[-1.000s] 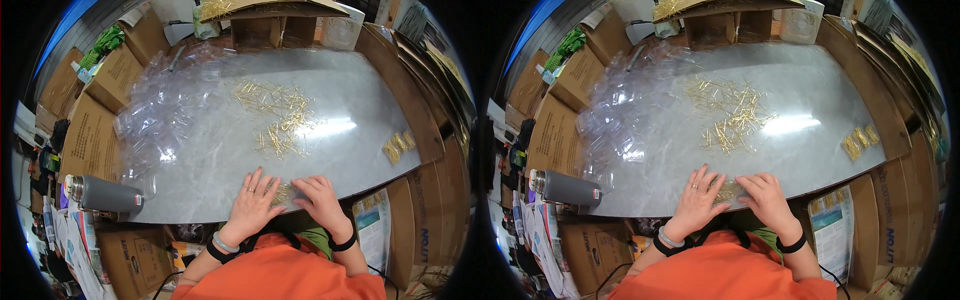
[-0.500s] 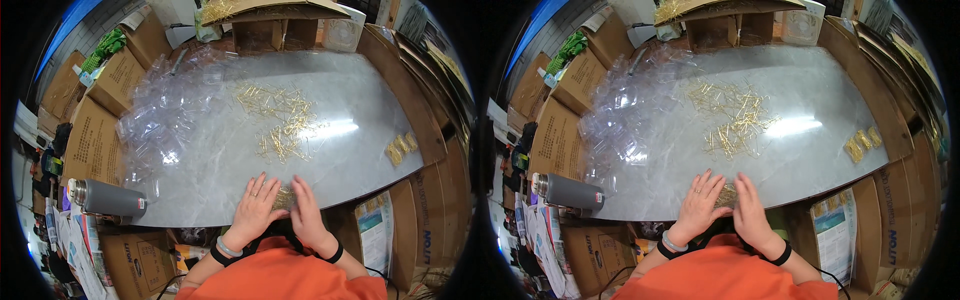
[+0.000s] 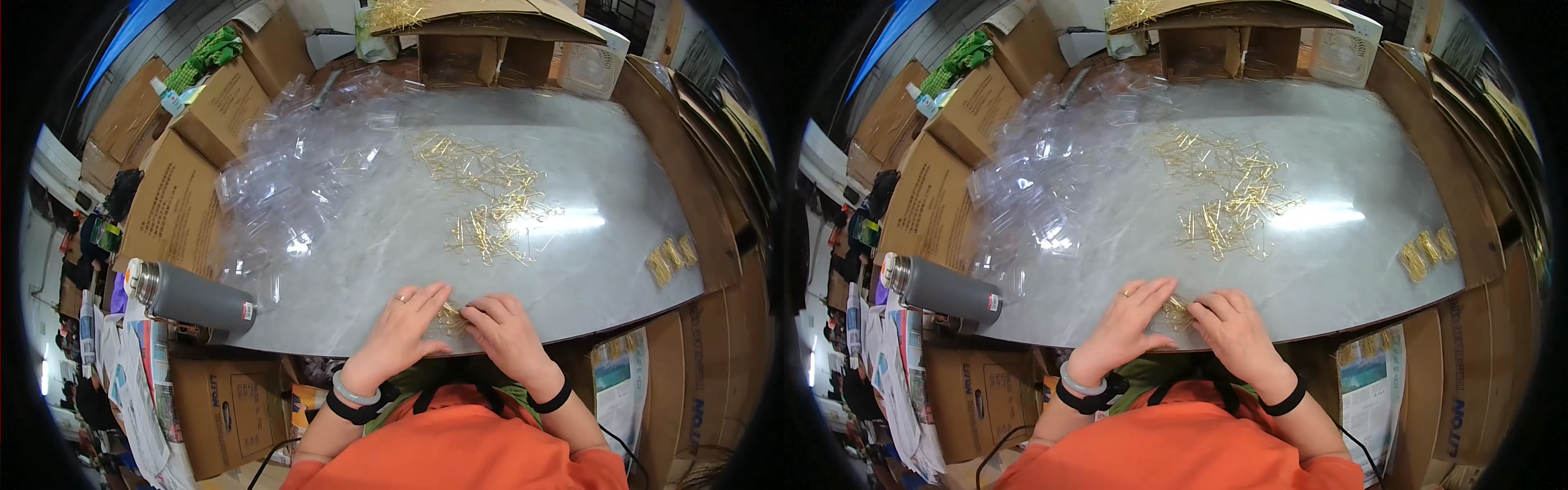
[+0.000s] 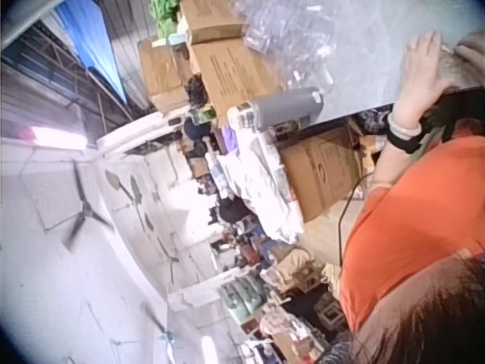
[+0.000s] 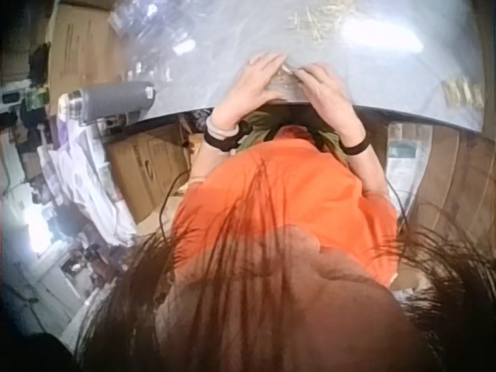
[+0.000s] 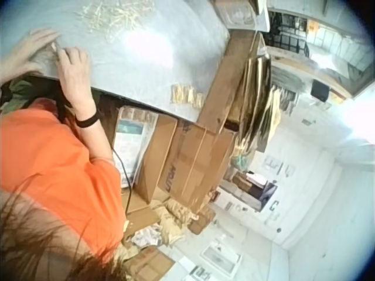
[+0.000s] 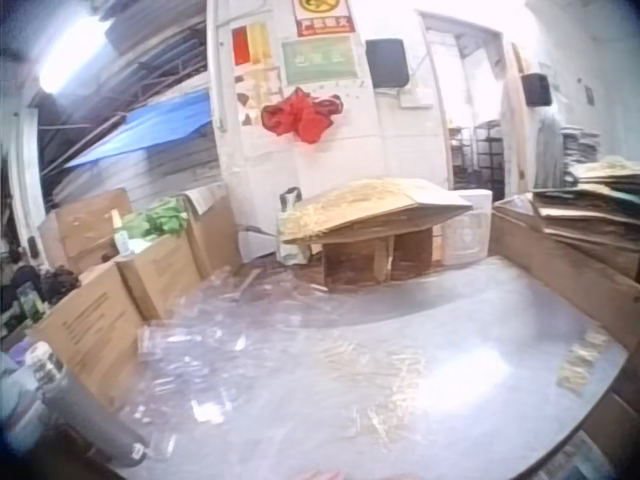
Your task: Counting and packaging small gold-colored metal parts into plastic bags at a workbench.
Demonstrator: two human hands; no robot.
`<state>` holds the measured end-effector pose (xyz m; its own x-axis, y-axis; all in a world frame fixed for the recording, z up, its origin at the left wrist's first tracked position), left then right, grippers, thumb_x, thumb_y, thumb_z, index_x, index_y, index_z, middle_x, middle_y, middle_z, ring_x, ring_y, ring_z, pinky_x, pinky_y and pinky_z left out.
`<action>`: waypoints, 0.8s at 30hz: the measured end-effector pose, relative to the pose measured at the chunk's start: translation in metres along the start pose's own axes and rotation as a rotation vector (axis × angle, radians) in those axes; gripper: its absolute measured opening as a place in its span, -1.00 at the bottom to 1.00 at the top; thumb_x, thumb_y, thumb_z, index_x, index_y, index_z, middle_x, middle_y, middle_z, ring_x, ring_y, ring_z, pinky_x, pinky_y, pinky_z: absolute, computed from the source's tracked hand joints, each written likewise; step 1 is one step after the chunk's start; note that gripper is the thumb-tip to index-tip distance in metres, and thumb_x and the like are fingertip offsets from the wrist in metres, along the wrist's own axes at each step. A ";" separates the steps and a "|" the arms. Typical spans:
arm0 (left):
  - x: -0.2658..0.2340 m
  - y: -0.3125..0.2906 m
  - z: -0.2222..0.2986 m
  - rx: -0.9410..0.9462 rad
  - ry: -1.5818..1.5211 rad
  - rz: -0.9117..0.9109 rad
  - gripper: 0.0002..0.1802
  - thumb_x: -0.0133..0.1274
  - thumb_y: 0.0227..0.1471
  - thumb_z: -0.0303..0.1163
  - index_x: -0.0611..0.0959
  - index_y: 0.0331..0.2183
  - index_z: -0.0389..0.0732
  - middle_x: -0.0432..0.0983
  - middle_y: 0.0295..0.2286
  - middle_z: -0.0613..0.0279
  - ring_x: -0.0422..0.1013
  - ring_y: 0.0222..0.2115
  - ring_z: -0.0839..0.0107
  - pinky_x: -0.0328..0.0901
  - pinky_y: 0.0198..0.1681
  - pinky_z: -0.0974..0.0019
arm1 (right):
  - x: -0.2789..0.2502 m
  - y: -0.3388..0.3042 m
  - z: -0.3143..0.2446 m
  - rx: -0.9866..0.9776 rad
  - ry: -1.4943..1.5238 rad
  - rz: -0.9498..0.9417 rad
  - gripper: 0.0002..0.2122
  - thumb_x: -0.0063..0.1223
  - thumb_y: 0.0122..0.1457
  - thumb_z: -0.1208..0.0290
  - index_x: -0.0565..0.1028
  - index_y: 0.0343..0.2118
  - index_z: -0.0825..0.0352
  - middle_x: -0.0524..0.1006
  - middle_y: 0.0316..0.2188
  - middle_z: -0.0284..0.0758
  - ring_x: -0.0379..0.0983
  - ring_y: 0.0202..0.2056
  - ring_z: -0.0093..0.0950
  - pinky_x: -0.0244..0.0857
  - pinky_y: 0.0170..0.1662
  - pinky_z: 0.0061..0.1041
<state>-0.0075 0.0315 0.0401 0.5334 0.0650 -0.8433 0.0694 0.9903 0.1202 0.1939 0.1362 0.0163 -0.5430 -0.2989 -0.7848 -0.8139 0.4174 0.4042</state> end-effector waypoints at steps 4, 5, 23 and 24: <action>0.006 0.000 0.011 -0.109 -0.025 0.072 -0.13 0.42 -0.12 -0.30 0.44 0.21 -0.31 0.38 0.07 -0.03 0.37 0.01 0.01 0.35 0.07 0.10 | 0.001 0.001 -0.004 0.035 -0.047 0.094 -0.68 0.29 0.06 0.52 0.54 -0.08 0.26 0.52 -0.14 -0.33 0.42 -0.07 -0.26 0.29 0.03 -0.25; 0.010 -0.002 0.012 -0.128 -0.023 0.108 -0.16 0.41 -0.10 -0.32 0.44 0.20 -0.31 0.39 0.04 -0.03 0.40 -0.04 0.04 0.37 0.03 0.13 | -0.001 0.001 -0.006 0.044 -0.050 0.104 -0.68 0.30 0.06 0.52 0.55 -0.08 0.26 0.53 -0.15 -0.33 0.42 -0.08 -0.26 0.30 0.01 -0.26; 0.019 -0.008 0.024 -0.093 0.123 0.328 -0.26 0.32 -0.02 -0.49 0.45 0.20 -0.27 0.29 0.12 -0.08 0.34 0.07 -0.05 0.27 0.22 0.02 | -0.008 0.009 -0.019 0.062 -0.075 0.102 -0.50 0.32 0.01 0.46 0.48 0.07 0.28 0.51 -0.01 -0.26 0.43 0.02 -0.24 0.31 0.06 -0.28; 0.020 -0.005 0.020 -0.080 0.082 0.270 -0.26 0.29 0.00 -0.50 0.42 0.22 -0.27 0.26 0.14 -0.10 0.27 0.13 -0.09 0.20 0.25 -0.04 | -0.005 0.008 -0.016 0.042 -0.038 0.067 -0.49 0.32 0.01 0.48 0.47 0.09 0.30 0.49 0.03 -0.24 0.42 0.05 -0.22 0.32 0.09 -0.27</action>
<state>0.0195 0.0258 0.0327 0.4531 0.3344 -0.8264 -0.1345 0.9420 0.3074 0.1866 0.1274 0.0314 -0.5874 -0.2366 -0.7739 -0.7660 0.4709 0.4375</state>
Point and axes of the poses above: each hand's wrist, its own y-axis towards the middle knuckle, its own x-axis out of the palm, z = x × y, the point moved 1 cm from there along y, towards the middle knuckle
